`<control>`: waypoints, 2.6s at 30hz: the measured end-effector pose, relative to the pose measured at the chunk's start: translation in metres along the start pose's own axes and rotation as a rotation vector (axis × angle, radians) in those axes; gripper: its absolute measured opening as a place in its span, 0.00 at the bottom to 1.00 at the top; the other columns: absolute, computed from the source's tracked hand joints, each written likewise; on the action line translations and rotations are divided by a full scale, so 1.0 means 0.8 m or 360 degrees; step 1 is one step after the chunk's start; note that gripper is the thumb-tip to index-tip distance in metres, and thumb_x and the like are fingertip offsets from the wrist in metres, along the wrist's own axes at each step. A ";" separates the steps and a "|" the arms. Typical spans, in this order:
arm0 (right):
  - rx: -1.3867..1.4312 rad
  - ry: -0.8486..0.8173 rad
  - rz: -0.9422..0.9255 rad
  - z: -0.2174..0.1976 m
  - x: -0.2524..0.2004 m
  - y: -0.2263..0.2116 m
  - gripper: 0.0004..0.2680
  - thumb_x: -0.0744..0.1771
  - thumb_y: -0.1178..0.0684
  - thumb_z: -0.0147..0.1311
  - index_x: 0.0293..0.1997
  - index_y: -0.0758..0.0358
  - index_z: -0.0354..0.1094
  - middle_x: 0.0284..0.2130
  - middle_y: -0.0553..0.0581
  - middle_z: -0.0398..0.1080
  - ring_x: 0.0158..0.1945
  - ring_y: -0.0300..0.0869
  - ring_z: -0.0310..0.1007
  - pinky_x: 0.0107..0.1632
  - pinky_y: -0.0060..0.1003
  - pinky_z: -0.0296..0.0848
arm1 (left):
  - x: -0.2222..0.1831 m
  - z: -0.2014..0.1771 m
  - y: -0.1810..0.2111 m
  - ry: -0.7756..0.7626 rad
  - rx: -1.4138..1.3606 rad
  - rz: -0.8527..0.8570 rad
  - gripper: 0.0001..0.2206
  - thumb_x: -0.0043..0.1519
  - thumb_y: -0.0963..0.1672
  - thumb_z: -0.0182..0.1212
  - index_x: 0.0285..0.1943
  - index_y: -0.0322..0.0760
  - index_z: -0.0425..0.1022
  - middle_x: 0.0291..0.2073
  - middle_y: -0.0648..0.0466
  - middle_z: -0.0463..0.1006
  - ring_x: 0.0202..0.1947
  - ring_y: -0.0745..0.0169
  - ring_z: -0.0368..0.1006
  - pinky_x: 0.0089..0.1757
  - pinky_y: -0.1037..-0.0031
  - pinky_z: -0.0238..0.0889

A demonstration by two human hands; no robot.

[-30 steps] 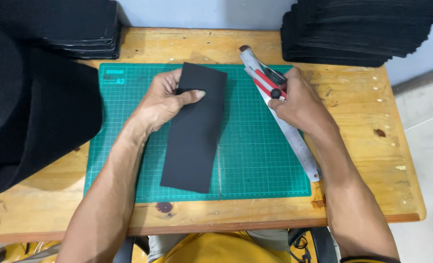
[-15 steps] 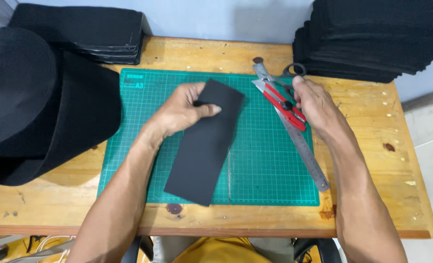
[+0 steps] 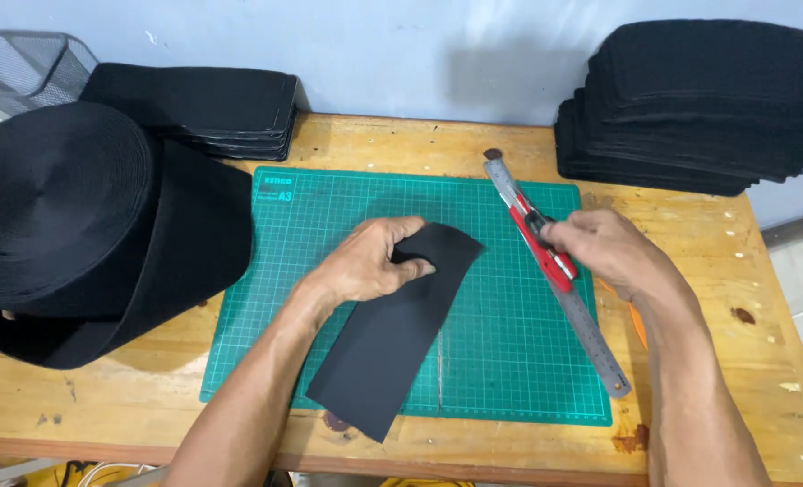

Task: Measuring and cutting a piece of black material using a ruler and scissors on a workbench.

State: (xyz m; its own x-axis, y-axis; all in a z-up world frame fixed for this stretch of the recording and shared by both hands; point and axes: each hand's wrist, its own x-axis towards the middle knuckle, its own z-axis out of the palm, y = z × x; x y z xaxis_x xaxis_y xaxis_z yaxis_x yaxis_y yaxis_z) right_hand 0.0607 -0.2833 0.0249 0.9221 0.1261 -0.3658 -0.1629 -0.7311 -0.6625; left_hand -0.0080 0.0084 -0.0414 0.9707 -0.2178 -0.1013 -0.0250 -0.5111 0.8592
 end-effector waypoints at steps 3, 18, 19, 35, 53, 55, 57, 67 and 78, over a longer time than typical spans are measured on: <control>-0.0150 0.0111 -0.0146 0.006 0.021 0.038 0.16 0.62 0.45 0.65 0.28 0.77 0.74 0.29 0.69 0.69 0.39 0.59 0.73 0.40 0.49 0.71 | 0.002 0.001 0.004 0.0044 -0.0022 -0.0013 0.15 0.55 0.44 0.68 0.52 0.43 0.80 0.44 0.49 0.83 0.52 0.45 0.78 0.50 0.56 0.70; 0.0888 -0.0253 -0.0851 0.081 0.027 0.034 0.23 0.61 0.68 0.61 0.60 0.65 0.53 0.37 0.56 0.74 0.36 0.36 0.77 0.42 0.29 0.82 | 0.001 0.022 0.034 0.0036 -0.0970 0.0104 0.08 0.57 0.36 0.69 0.43 0.28 0.77 0.23 0.49 0.81 0.19 0.67 0.76 0.20 0.81 0.71; 0.0886 -0.0252 -0.0848 0.085 0.027 0.037 0.23 0.61 0.68 0.61 0.60 0.65 0.53 0.37 0.56 0.74 0.36 0.36 0.77 0.42 0.29 0.82 | 0.004 0.026 0.025 0.0034 -0.0974 0.0104 0.08 0.57 0.36 0.69 0.43 0.28 0.77 0.23 0.49 0.81 0.19 0.67 0.76 0.20 0.81 0.71; 0.1856 -0.0234 -0.0301 0.075 0.034 0.037 0.17 0.62 0.67 0.64 0.50 0.65 0.59 0.30 0.55 0.73 0.30 0.42 0.81 0.31 0.34 0.87 | -0.004 0.014 -0.001 -0.0187 -0.1944 -0.0054 0.14 0.62 0.37 0.63 0.57 0.26 0.75 0.39 0.39 0.83 0.36 0.52 0.83 0.31 0.75 0.77; 0.1622 -0.0061 -0.0619 0.115 -0.026 -0.006 0.14 0.65 0.58 0.63 0.49 0.65 0.57 0.36 0.62 0.73 0.36 0.48 0.81 0.35 0.40 0.87 | 0.010 0.075 0.043 0.0638 -0.1363 -0.0220 0.18 0.63 0.53 0.64 0.36 0.32 0.80 0.19 0.44 0.79 0.15 0.61 0.73 0.22 0.76 0.67; 0.1469 -0.0049 -0.0626 0.115 -0.025 -0.001 0.13 0.66 0.52 0.63 0.46 0.65 0.61 0.40 0.62 0.72 0.39 0.47 0.81 0.35 0.40 0.87 | 0.013 0.064 0.040 0.0783 -0.1462 -0.0104 0.15 0.65 0.49 0.63 0.41 0.30 0.78 0.19 0.43 0.78 0.14 0.61 0.74 0.23 0.76 0.71; 0.1164 -0.0104 -0.0786 0.117 -0.018 0.010 0.11 0.66 0.48 0.61 0.39 0.68 0.69 0.30 0.59 0.70 0.40 0.44 0.78 0.32 0.37 0.83 | 0.015 0.052 0.033 0.0984 -0.1435 0.0067 0.11 0.63 0.43 0.66 0.45 0.25 0.80 0.29 0.40 0.83 0.25 0.58 0.81 0.32 0.73 0.81; 0.0970 -0.0479 -0.1041 0.131 -0.018 0.016 0.08 0.66 0.51 0.52 0.31 0.65 0.68 0.20 0.59 0.67 0.25 0.41 0.73 0.25 0.31 0.73 | 0.010 0.025 0.037 0.1297 -0.1519 0.0184 0.09 0.58 0.40 0.70 0.45 0.26 0.82 0.35 0.41 0.85 0.27 0.63 0.81 0.33 0.78 0.80; 0.1678 -0.0067 -0.0903 0.146 -0.036 -0.013 0.09 0.66 0.59 0.61 0.46 0.69 0.66 0.39 0.62 0.73 0.39 0.44 0.79 0.37 0.35 0.84 | 0.011 0.054 0.033 0.1245 -0.1443 0.0227 0.07 0.55 0.39 0.74 0.40 0.29 0.82 0.27 0.46 0.83 0.26 0.64 0.78 0.31 0.77 0.75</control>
State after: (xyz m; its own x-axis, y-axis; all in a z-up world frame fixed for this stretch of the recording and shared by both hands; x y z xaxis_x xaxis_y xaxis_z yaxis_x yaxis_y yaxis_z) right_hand -0.0052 -0.2007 -0.0340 0.9465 0.2891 0.1434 0.0376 0.3427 -0.9387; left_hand -0.0107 -0.0430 -0.0415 0.8628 0.4983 0.0850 -0.2714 0.3147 0.9095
